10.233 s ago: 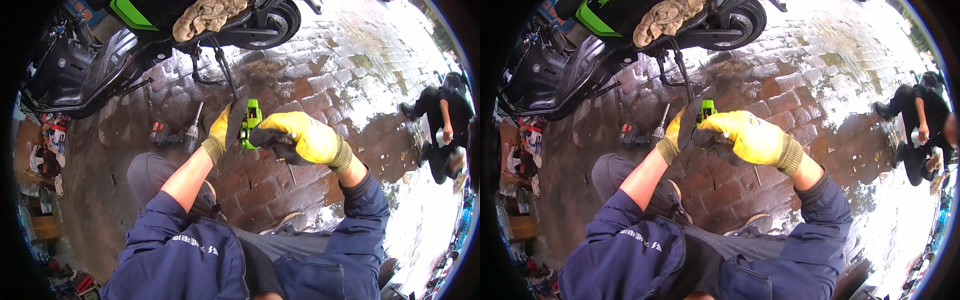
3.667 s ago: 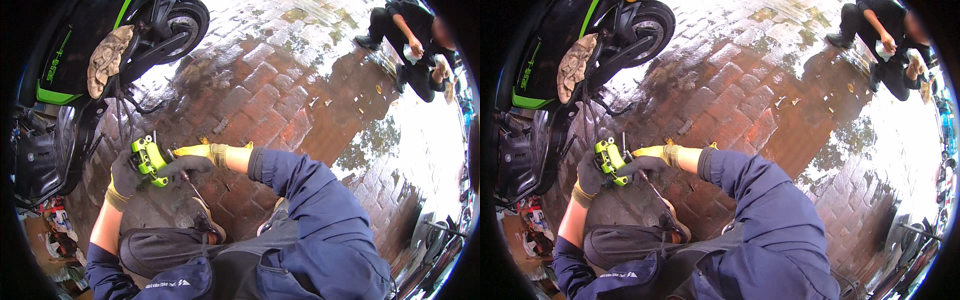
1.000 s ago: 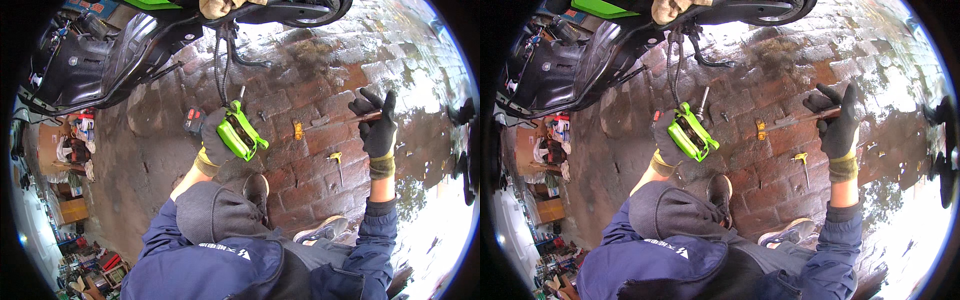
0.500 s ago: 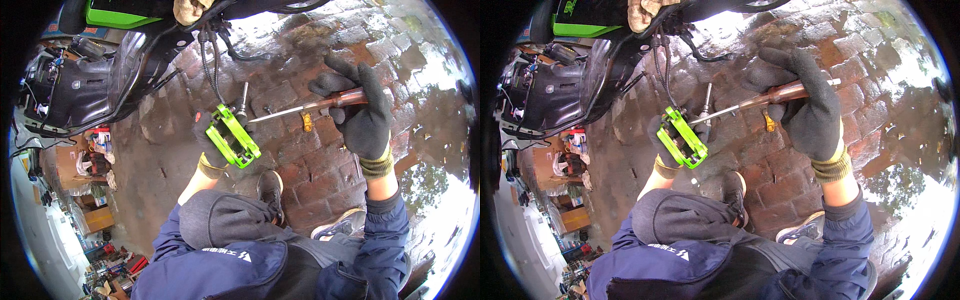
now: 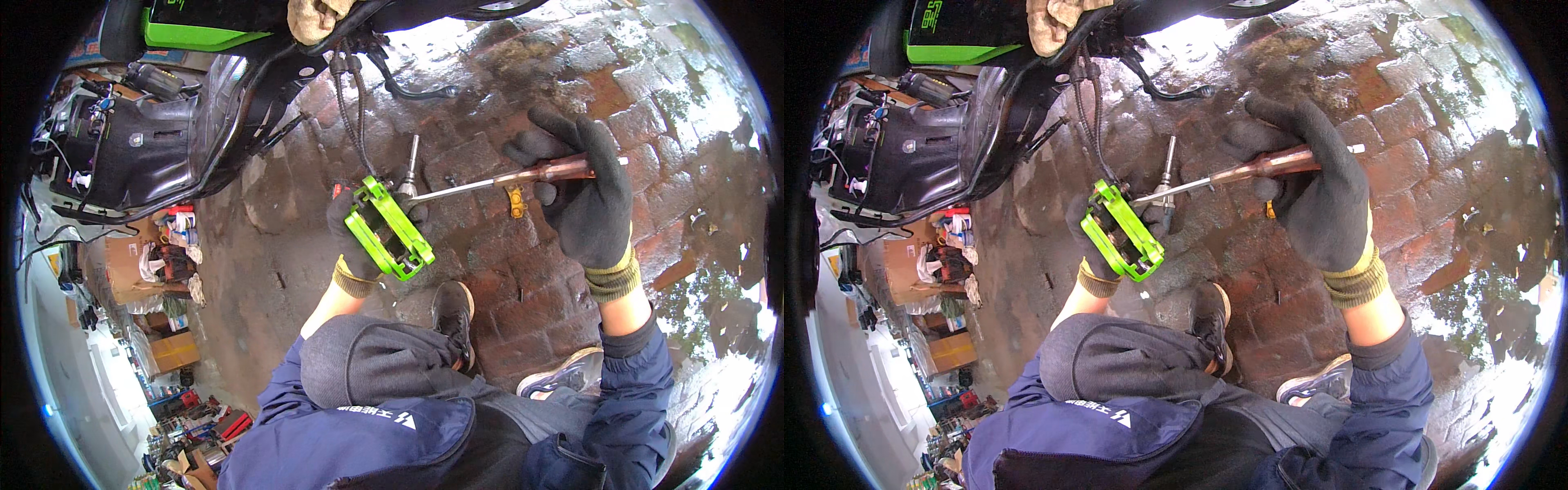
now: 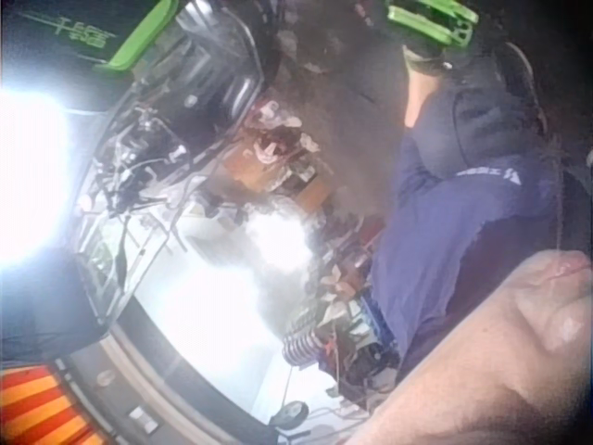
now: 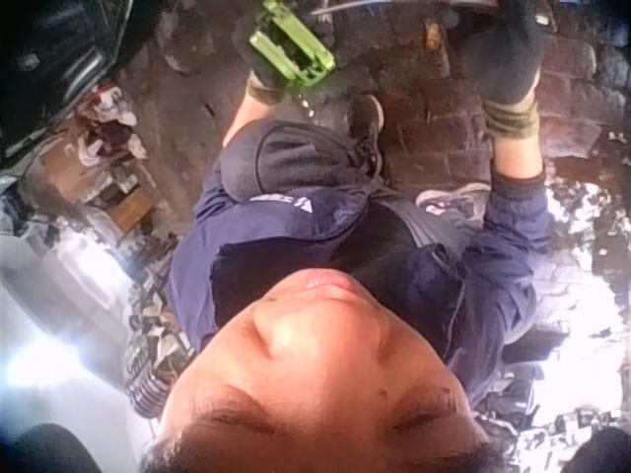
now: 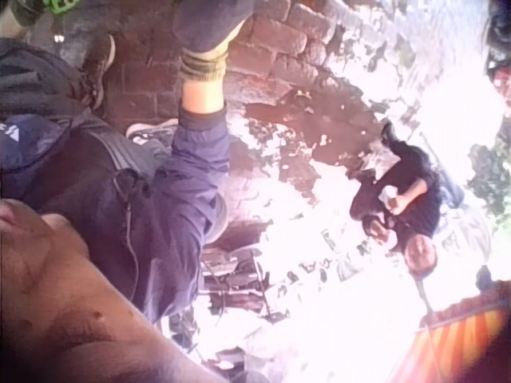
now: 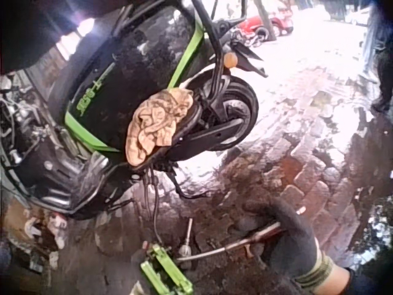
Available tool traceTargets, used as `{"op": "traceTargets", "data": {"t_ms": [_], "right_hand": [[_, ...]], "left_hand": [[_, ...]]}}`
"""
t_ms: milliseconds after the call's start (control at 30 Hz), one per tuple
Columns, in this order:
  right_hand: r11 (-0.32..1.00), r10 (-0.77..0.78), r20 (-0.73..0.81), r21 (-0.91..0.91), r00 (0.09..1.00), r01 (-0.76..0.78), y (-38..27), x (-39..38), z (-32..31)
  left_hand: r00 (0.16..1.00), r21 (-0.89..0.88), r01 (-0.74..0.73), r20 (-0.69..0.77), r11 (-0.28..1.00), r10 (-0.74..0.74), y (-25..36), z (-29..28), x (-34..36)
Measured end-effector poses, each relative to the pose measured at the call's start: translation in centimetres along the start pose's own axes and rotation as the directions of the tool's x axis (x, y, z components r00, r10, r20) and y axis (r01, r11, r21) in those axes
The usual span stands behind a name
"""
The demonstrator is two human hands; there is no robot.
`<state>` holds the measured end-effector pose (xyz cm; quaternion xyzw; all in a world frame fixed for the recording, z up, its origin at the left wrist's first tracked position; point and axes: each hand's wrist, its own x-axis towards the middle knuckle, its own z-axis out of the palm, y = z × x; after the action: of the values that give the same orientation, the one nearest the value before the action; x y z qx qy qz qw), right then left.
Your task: The person sits on the floor and cleans a green scooter brake caliper with a cloth. They then retrieve a new brake pad from a shelf, open the package, and wipe the brake pad with the cloth.
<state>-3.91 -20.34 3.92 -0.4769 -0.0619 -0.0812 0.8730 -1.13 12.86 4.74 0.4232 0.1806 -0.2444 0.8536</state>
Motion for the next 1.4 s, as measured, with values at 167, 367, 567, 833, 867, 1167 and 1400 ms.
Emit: {"op": "traceTargets", "data": {"t_ms": [167, 367, 567, 833, 867, 1167, 1400], "right_hand": [[0.939, 0.020, 0.014, 0.342, 1.000, -0.023, 0.5, -0.2, 0.4], [0.975, 0.076, 0.020, 0.206, 0.997, -0.078, -1.3, -0.3, 1.3], [0.955, 0.255, -0.070, 0.178, 0.964, -0.239, -2.7, -1.0, 4.7], [0.987, 0.107, 0.227, -0.139, 0.968, -0.076, -3.3, -1.4, 5.0], [0.983, 0.063, 0.278, -0.184, 0.959, -0.012, -3.4, -1.5, 4.7], [0.892, -0.189, 0.516, -0.265, 0.835, 0.366, -3.6, -0.1, 1.1], [0.871, -0.203, 0.490, -0.305, 0.848, 0.385, -3.0, 0.2, 1.1]], "left_hand": [[1.000, 0.030, -0.010, -0.019, 0.999, 0.010, -0.5, -0.2, 0.5], [0.997, -0.003, -0.043, -0.061, 0.999, 0.043, -1.0, 1.8, 0.6], [1.000, 0.008, -0.031, 0.006, 0.999, 0.031, -0.9, 1.7, 0.3], [1.000, 0.019, 0.006, 0.008, 1.000, -0.006, -0.5, 1.0, 0.5], [1.000, -0.002, 0.006, 0.006, 1.000, -0.006, -0.4, 1.4, 0.2], [0.992, -0.001, 0.087, 0.091, 0.996, -0.087, 0.6, 2.8, -1.1], [0.999, 0.088, 0.039, 0.029, 0.995, -0.041, 0.6, 3.4, -1.2]]}}
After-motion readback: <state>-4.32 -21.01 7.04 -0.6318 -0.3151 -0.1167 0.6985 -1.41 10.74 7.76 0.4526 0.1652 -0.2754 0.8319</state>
